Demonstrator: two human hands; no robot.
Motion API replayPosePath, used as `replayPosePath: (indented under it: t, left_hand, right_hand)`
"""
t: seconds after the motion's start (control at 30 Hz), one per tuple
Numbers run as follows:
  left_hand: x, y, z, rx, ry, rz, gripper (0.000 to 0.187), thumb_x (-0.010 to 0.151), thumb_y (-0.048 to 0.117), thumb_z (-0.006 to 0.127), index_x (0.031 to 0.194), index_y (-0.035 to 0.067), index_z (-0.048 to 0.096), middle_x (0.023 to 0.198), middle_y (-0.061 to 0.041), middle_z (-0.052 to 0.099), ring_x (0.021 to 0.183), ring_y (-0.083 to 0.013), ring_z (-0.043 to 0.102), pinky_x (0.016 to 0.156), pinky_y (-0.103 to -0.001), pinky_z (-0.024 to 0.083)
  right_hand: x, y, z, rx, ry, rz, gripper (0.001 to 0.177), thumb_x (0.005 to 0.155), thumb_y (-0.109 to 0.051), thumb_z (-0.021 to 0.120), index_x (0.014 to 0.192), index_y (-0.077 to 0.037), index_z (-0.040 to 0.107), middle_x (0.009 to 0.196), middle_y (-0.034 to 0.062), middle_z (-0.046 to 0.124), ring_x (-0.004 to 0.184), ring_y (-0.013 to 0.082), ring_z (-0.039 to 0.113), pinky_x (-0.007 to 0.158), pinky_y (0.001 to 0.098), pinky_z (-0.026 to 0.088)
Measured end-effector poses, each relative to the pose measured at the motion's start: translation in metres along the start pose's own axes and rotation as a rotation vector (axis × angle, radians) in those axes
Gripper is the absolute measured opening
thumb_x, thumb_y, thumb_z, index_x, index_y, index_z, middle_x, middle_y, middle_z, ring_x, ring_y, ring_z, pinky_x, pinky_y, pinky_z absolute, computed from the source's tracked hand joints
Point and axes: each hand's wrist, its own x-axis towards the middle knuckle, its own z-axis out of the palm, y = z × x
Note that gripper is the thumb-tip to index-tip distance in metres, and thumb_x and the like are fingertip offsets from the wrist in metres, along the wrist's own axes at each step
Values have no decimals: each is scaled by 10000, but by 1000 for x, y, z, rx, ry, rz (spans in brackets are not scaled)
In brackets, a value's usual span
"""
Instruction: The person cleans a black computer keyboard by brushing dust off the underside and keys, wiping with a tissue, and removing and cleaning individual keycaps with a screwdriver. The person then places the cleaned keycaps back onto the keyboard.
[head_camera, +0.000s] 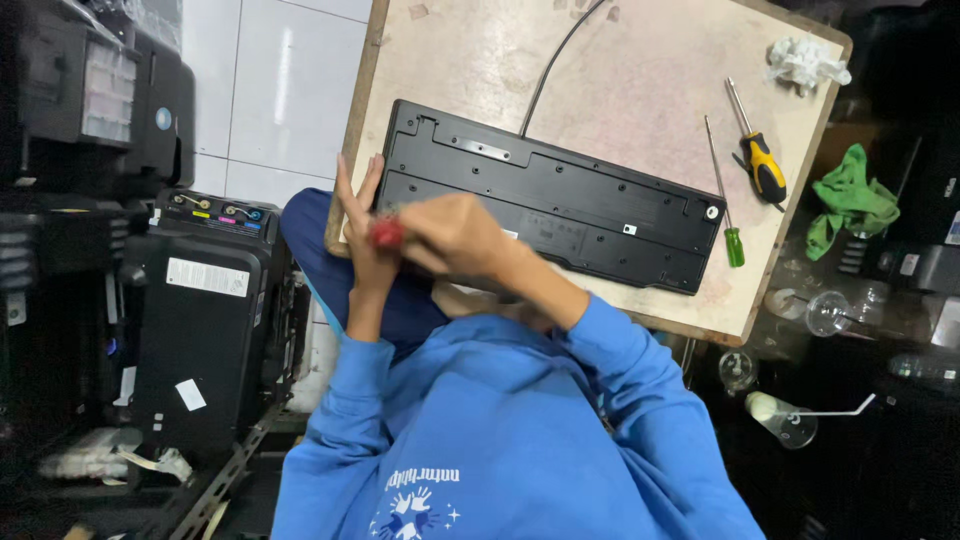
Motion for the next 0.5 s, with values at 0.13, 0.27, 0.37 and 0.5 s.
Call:
replayPosePath:
  t: [0.13,0.27,0.37,0.5]
  left_hand:
    - [9,12,-3,102,-22,51,1274,459,145,906,1418,83,69,1322,-74,481,1206,-251,454,992,-294,373]
    - [6,-4,1,113,25,50,1119,602,195,846,1413,100,82,1300,-79,499,1160,-229,498,962,-296,416]
    - [7,-6,2,125,64,41,988,702,189,799,1415,124,118,1278,-73,523,1128,-216,526,935,-291,431]
    - [6,10,-1,188,30,-2,1118,515,154,880,1405,156,203,1267,-79,520,1101,-297,527,922,-378,427]
  right_hand:
    - [33,34,-34,72,156,161,173,818,-159,623,743,-42,520,525,75,447,438,273,503,400,309,406]
    - [33,10,-17,-170,118,8,223,886,-267,448,757,-93,499,573,38,460,463,201,495,435,283,427]
    - [14,-5,-2,-126,-33,-14,206,855,-284,447,810,-97,519,599,25,486,479,185,518,464,276,459]
    - [12,35,-2,314,141,276,213,828,-201,632,753,-38,519,519,71,532,435,233,550,418,256,427]
